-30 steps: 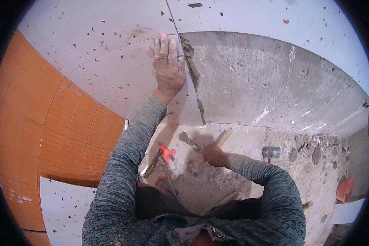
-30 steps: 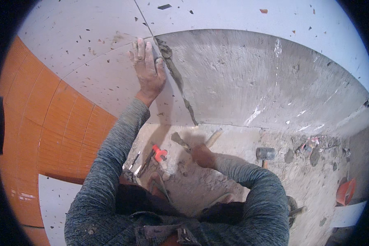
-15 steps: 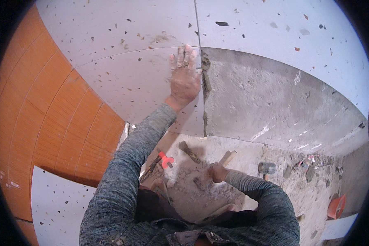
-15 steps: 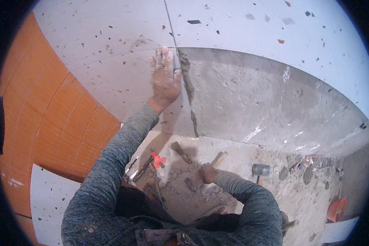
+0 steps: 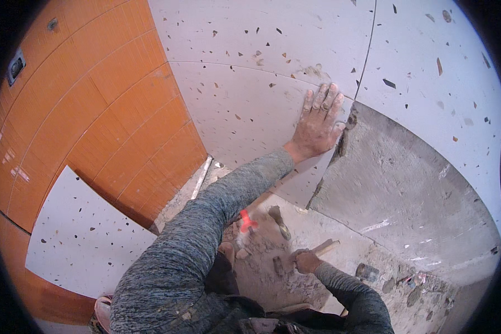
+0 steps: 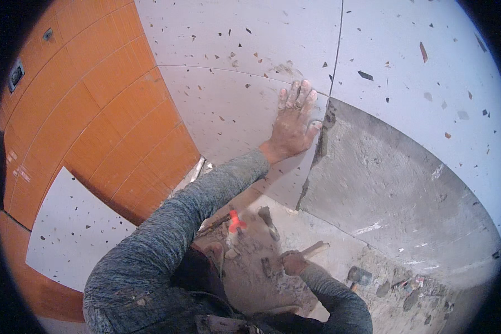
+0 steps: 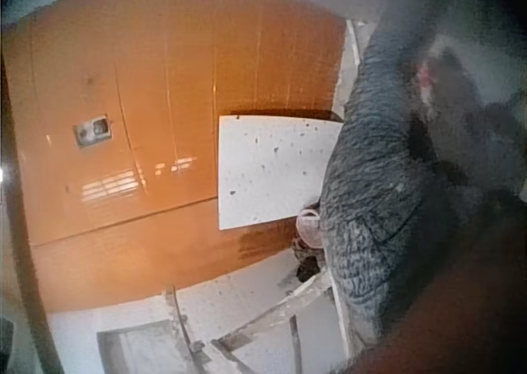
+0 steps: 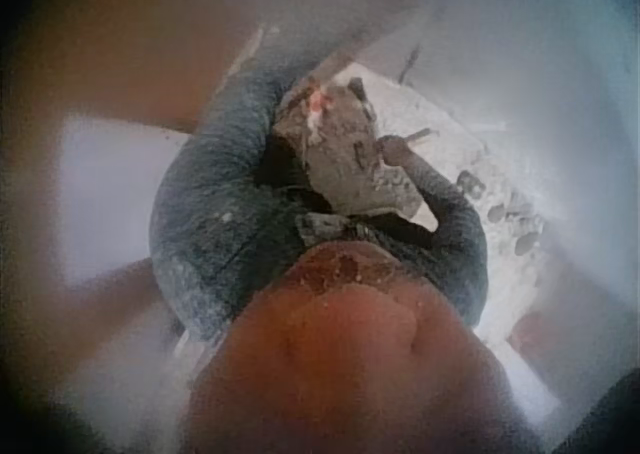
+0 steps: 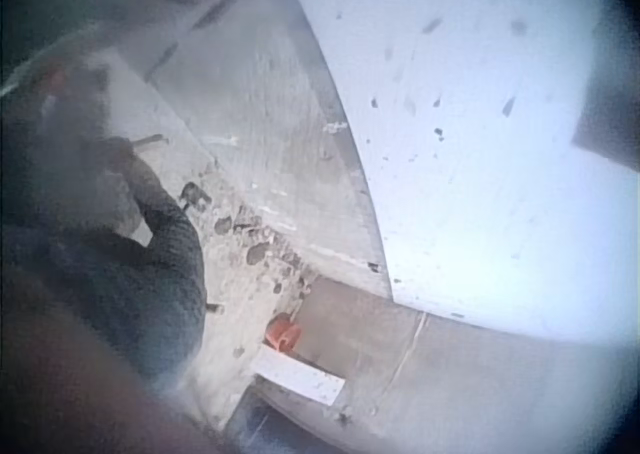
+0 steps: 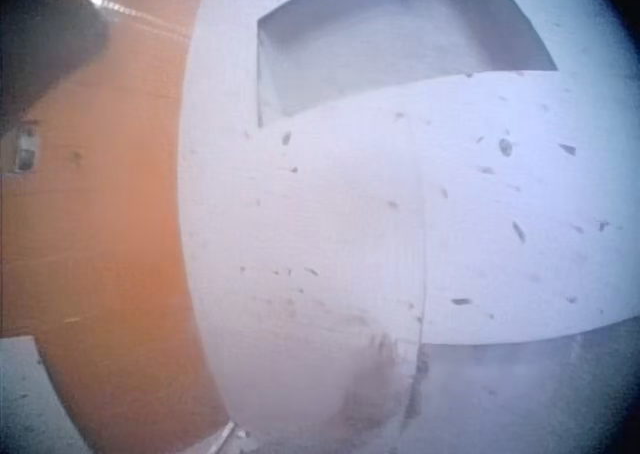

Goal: The person installs white speckled tiles on a curved wall section. They apply mortar with a trowel, position each tile, and tap it into place with a hammer. The person also uses a chisel to adjust the tile edges and ensure alignment.

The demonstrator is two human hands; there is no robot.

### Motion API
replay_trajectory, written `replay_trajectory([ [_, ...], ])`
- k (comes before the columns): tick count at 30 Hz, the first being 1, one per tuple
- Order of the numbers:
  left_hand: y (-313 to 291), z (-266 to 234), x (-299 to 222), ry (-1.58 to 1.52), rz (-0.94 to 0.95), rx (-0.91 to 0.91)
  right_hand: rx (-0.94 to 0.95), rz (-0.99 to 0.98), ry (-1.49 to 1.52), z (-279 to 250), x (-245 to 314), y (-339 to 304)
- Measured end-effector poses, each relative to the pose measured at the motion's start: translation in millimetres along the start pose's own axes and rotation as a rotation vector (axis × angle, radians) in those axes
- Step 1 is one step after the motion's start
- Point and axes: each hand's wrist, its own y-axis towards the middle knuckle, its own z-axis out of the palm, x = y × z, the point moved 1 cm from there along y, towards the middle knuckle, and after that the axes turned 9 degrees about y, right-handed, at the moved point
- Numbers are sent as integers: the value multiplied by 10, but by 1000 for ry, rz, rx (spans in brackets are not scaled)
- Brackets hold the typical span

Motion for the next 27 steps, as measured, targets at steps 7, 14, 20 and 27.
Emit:
replay_trajectory([
  [7,38,92,251,152,24,70,-456,-46,-369,-539,184,-48],
  [14,19,75,301,203,71,-25,-723,-405,-23,-2374,1315,-157],
  [20,2,105,359,192,63,-23,-815,-579,-92,-3062,1724,-218],
  [27,19,142,431,154,91,-95,-800,-647,-107,-3233,1784,12],
])
